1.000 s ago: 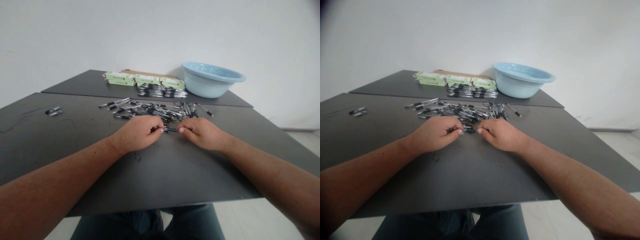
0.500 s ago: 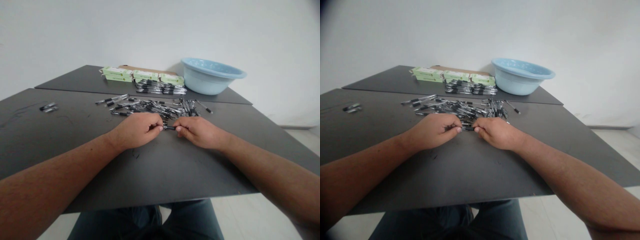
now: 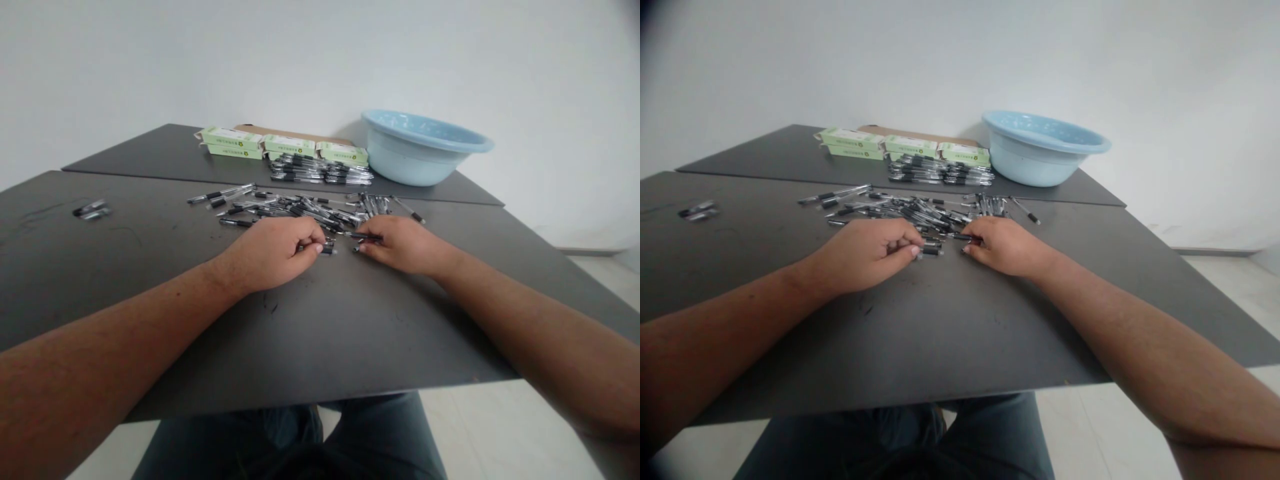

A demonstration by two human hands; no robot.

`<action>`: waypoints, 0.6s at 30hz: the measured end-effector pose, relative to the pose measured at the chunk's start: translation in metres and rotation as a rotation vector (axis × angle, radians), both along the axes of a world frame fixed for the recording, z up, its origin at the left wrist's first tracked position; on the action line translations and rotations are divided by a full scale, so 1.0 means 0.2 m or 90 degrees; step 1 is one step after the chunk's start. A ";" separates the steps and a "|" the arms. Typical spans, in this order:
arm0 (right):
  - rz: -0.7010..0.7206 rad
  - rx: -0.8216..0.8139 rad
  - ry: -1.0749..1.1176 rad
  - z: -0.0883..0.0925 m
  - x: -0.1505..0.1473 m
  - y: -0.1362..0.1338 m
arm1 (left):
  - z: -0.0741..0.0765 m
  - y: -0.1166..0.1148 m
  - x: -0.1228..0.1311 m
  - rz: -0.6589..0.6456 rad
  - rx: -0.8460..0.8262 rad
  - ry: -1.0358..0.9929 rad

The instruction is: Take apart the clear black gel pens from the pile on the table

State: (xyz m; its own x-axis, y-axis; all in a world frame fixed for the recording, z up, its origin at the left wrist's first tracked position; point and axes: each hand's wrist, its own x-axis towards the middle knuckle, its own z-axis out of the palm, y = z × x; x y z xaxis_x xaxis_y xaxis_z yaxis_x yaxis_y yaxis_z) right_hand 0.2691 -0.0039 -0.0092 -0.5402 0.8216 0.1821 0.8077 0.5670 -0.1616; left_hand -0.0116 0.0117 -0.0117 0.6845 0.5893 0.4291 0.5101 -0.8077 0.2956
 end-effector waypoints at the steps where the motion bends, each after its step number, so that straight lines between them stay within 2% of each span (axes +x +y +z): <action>1: 0.012 -0.003 -0.007 -0.01 0.00 0.01 | 0.00 0.00 0.00 0.001 0.005 0.003; 8: 0.036 -0.013 -0.045 -0.03 -0.02 0.01 | 0.01 0.00 0.00 0.002 0.017 0.012; 13: 0.009 -0.002 -0.082 -0.02 -0.04 -0.01 | 0.01 0.00 0.00 -0.001 0.019 0.014; 16: -0.009 0.019 -0.053 -0.01 -0.05 -0.02 | 0.01 0.01 0.00 0.001 0.019 0.015; 18: -0.030 0.030 0.014 0.00 -0.05 -0.04 | 0.01 0.01 0.00 0.002 0.015 0.011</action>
